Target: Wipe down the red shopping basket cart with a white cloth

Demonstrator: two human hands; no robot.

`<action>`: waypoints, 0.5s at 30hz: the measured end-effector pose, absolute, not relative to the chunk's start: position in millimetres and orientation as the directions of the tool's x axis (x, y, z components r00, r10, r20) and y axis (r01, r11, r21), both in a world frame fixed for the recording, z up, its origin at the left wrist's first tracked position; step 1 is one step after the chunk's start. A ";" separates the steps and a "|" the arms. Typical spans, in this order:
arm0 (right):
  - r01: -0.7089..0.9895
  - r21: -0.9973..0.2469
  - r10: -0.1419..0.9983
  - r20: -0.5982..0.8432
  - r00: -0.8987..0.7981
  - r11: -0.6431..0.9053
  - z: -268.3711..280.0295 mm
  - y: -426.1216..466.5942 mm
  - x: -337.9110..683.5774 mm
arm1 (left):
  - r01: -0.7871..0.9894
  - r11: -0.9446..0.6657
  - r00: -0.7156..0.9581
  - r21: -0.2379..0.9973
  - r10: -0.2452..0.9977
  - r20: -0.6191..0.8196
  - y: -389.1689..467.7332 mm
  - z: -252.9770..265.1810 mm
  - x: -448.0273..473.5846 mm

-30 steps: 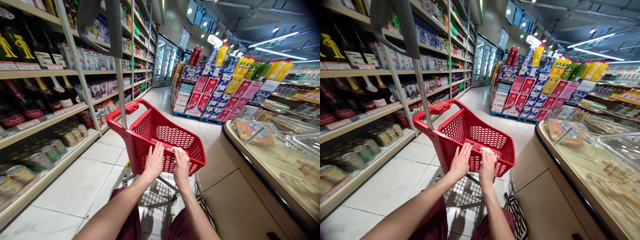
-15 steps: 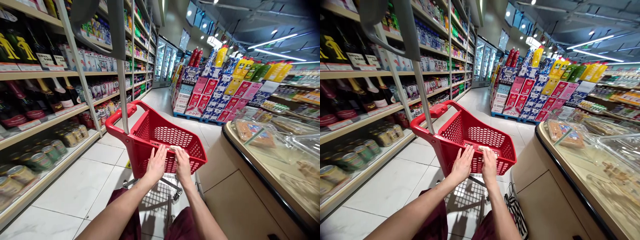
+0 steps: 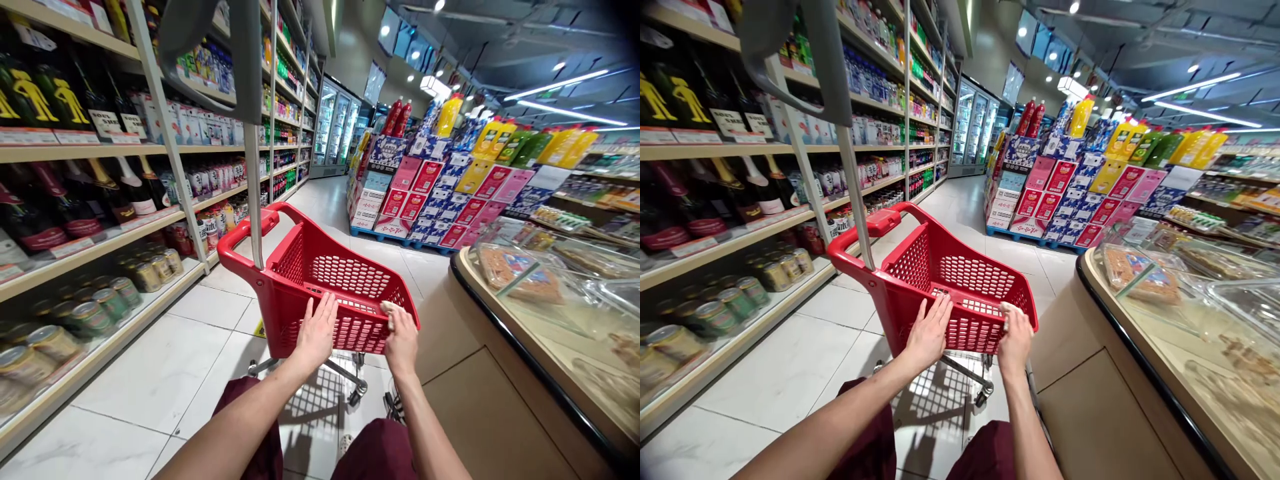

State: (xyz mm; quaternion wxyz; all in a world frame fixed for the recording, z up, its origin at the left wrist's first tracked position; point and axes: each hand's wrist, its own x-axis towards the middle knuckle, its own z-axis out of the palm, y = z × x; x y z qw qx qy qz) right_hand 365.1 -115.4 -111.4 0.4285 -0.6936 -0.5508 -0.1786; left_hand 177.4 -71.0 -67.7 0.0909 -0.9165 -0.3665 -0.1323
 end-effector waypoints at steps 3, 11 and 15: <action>0.916 -0.398 0.626 0.704 0.334 -0.042 -109.0 -113.2 359.6 | 0.715 -0.697 0.674 -0.054 0.667 0.319 -74.4 -66.6 182.1; 0.915 -0.403 0.656 0.690 0.307 -0.004 -104.6 -102.1 342.8 | 0.829 -0.557 0.526 -0.046 0.750 0.401 -57.9 -41.0 143.8; 0.906 -0.413 0.676 0.694 0.247 0.093 -94.4 -87.2 306.3 | 0.829 -0.557 0.525 -0.058 0.737 0.425 -57.8 -40.6 135.6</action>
